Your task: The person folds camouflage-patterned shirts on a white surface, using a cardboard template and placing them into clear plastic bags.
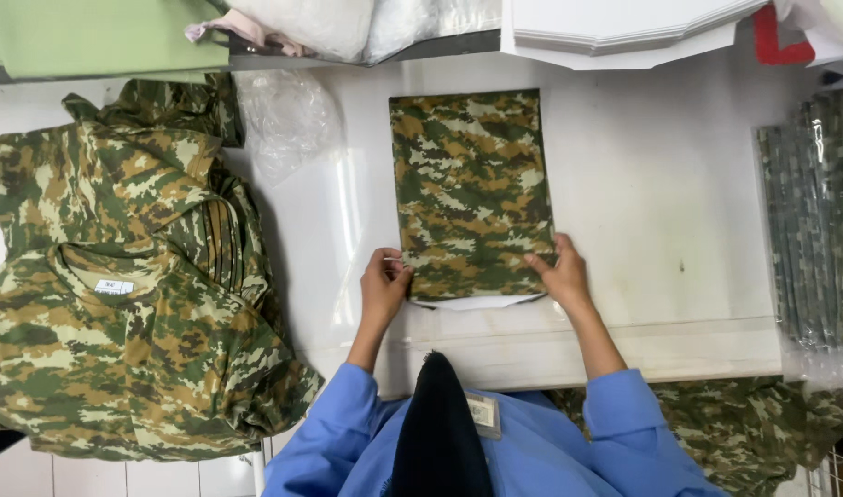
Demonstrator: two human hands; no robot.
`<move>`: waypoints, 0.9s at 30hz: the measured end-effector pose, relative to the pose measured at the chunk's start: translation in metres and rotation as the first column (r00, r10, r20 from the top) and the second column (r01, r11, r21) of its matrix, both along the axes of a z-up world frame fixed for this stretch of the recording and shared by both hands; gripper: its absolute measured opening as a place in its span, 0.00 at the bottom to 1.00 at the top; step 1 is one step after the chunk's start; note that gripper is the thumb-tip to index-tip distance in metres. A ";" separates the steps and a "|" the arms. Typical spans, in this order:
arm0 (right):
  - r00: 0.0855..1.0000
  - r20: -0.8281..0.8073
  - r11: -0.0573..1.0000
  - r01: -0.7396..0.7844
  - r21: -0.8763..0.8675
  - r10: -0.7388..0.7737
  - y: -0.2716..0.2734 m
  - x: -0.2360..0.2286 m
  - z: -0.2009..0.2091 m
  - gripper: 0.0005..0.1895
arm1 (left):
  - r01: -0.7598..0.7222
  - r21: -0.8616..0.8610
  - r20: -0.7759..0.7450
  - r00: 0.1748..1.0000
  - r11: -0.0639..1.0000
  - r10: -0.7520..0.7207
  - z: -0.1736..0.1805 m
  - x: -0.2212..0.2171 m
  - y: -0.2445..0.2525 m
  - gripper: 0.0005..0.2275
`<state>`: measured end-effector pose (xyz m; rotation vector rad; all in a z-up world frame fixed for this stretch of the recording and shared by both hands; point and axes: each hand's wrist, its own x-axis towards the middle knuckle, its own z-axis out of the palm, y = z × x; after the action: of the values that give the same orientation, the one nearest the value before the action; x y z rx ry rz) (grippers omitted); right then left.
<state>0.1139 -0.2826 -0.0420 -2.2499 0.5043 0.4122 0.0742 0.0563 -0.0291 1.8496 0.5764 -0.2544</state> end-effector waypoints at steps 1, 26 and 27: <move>1.000 0.007 1.000 0.009 0.003 -0.009 -0.002 -0.011 0.009 0.37 | 0.009 0.003 0.007 1.000 1.000 -0.009 0.003 -0.009 0.013 0.14; 0.832 0.387 0.915 -0.323 -0.244 0.397 0.030 0.108 0.058 0.30 | 0.207 0.940 0.214 0.261 0.271 -0.941 0.008 -0.080 -0.138 0.31; 0.710 0.679 0.982 -0.120 -0.146 0.188 0.015 0.119 0.064 0.21 | 0.239 0.922 0.244 0.253 0.305 -0.936 0.005 -0.084 -0.145 0.32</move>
<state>0.2330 -0.2671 0.0218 -2.3290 -0.0709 -0.3983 -0.0096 -0.0885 -0.0243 2.6573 -1.0789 0.3603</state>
